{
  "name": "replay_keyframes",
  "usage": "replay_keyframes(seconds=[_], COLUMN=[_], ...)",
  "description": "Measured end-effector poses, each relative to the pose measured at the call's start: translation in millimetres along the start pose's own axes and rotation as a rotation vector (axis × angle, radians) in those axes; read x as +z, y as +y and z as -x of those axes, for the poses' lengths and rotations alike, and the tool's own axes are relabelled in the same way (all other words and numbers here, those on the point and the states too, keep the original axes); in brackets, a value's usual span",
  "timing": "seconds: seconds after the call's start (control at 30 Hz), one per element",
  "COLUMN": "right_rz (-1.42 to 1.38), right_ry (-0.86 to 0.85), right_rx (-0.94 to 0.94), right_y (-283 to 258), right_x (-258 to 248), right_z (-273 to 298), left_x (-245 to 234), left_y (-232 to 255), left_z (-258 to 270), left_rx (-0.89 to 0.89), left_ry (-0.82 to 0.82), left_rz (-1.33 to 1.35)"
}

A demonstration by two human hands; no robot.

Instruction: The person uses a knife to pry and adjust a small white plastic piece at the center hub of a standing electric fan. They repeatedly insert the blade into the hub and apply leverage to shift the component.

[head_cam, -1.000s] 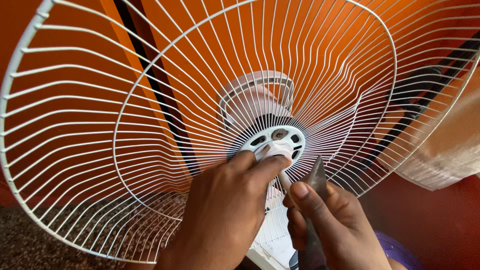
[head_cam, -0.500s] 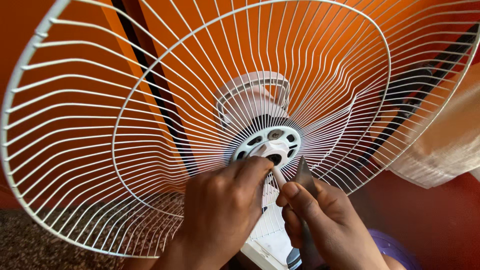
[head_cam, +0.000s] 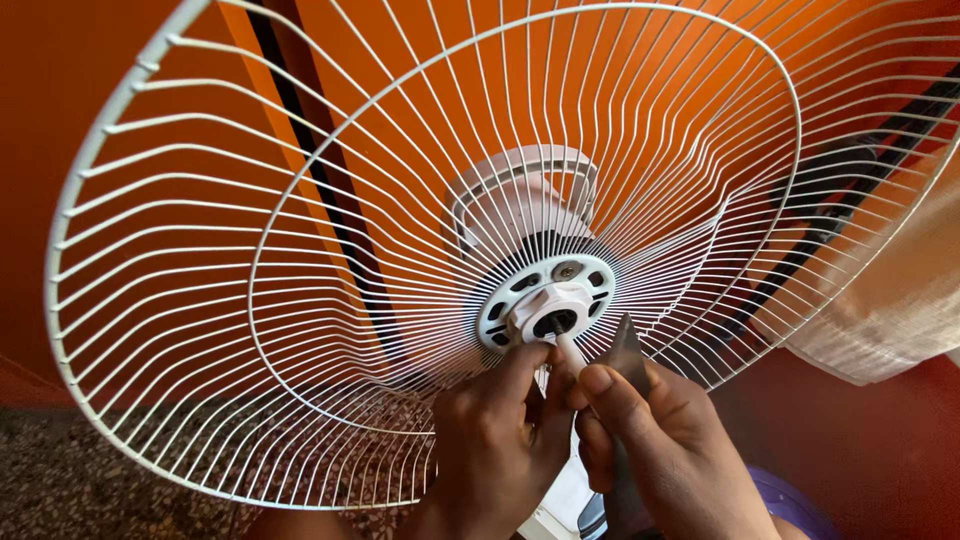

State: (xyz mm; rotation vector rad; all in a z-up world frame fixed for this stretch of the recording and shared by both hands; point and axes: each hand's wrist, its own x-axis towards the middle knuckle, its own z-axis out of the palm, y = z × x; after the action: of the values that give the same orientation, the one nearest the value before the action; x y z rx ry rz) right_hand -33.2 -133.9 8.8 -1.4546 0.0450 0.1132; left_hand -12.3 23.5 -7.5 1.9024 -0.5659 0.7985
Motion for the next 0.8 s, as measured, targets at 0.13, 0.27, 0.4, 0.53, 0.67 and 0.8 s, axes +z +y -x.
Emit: replay_keyframes(seconds=[0.13, 0.27, 0.4, 0.53, 0.67, 0.8], right_rz=[0.057, 0.057, 0.049, -0.016, 0.0, 0.058], right_ry=[0.038, 0.013, -0.049, 0.074, 0.048, 0.137], right_rx=[0.019, 0.034, -0.082, -0.005, 0.018, 0.131], right_y=[2.7, 7.7, 21.5, 29.0, 17.0, -1.7], right_x=[-4.4, -14.3, -26.4, -27.1, -13.4, 2.1], right_z=[0.9, -3.6, -1.1, -3.5, -3.6, -6.4], left_x=[3.9, -0.2, -2.9, 0.9, -0.5, -1.0], left_y=[-0.9, -0.5, 1.4, 3.7, 5.7, 6.0], left_z=[2.4, 1.1, 10.5, 22.8, 28.5, 27.0], left_rx=[-0.05, -0.048, -0.042, -0.052, -0.161, -0.065], left_ry=[-0.027, -0.067, -0.076, -0.085, -0.118, -0.029], left_rz=[0.005, 0.062, 0.081, 0.083, 0.126, 0.134])
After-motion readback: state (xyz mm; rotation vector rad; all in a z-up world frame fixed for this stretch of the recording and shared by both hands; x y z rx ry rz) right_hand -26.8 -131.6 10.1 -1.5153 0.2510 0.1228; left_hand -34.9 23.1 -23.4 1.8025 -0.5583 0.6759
